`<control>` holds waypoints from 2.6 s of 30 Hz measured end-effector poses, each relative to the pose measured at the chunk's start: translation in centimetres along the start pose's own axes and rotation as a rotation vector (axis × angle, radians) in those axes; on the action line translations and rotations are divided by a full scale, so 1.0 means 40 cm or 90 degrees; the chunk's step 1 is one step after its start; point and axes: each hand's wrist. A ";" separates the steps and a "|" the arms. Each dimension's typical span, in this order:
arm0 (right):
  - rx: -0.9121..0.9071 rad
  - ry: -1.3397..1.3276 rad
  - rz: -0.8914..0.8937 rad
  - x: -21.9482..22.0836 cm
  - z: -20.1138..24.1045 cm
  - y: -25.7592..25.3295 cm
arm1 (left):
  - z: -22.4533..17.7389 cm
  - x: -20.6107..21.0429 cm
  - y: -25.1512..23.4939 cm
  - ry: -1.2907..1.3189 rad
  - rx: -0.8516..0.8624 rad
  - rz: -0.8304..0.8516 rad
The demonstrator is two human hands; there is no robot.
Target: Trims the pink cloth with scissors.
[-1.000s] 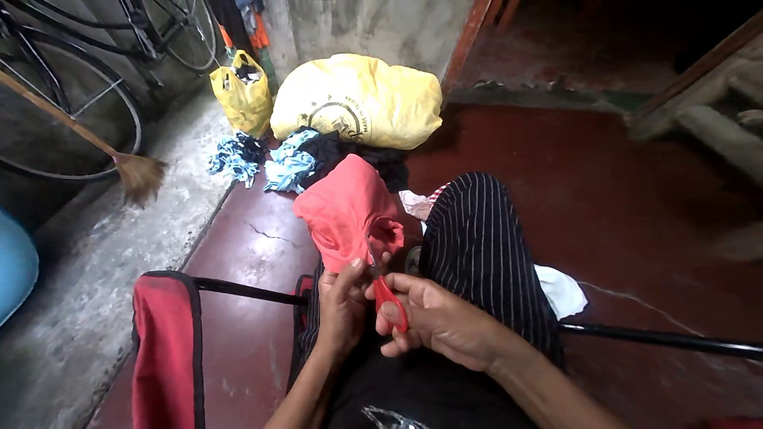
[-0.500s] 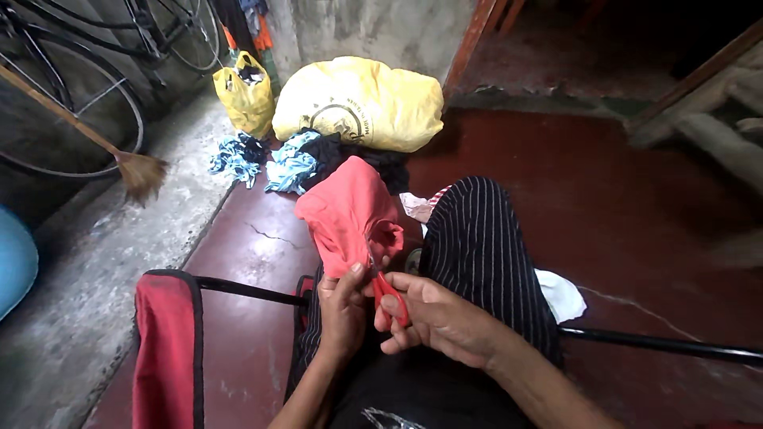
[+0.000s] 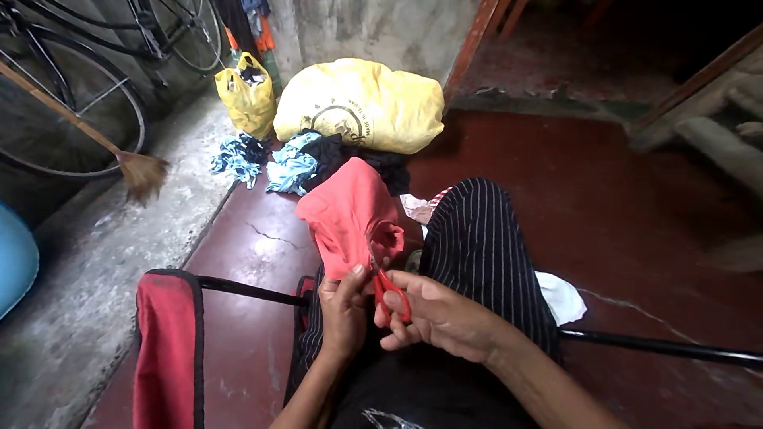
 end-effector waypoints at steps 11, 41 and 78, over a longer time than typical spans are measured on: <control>0.022 0.070 -0.026 -0.001 0.028 -0.002 | 0.003 -0.001 0.002 0.006 0.010 0.015; 0.120 0.263 -0.044 -0.009 0.190 -0.063 | 0.012 0.005 0.004 0.018 0.027 -0.002; 0.088 0.120 -0.024 -0.041 0.203 -0.109 | -0.008 -0.002 -0.047 -0.301 0.213 0.010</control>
Point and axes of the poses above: each hand's wrist, its own y-axis away from the middle knuckle, its own x-axis out of the palm, z = x × y, and after that the axes turned 5 degrees about -x, right-handed
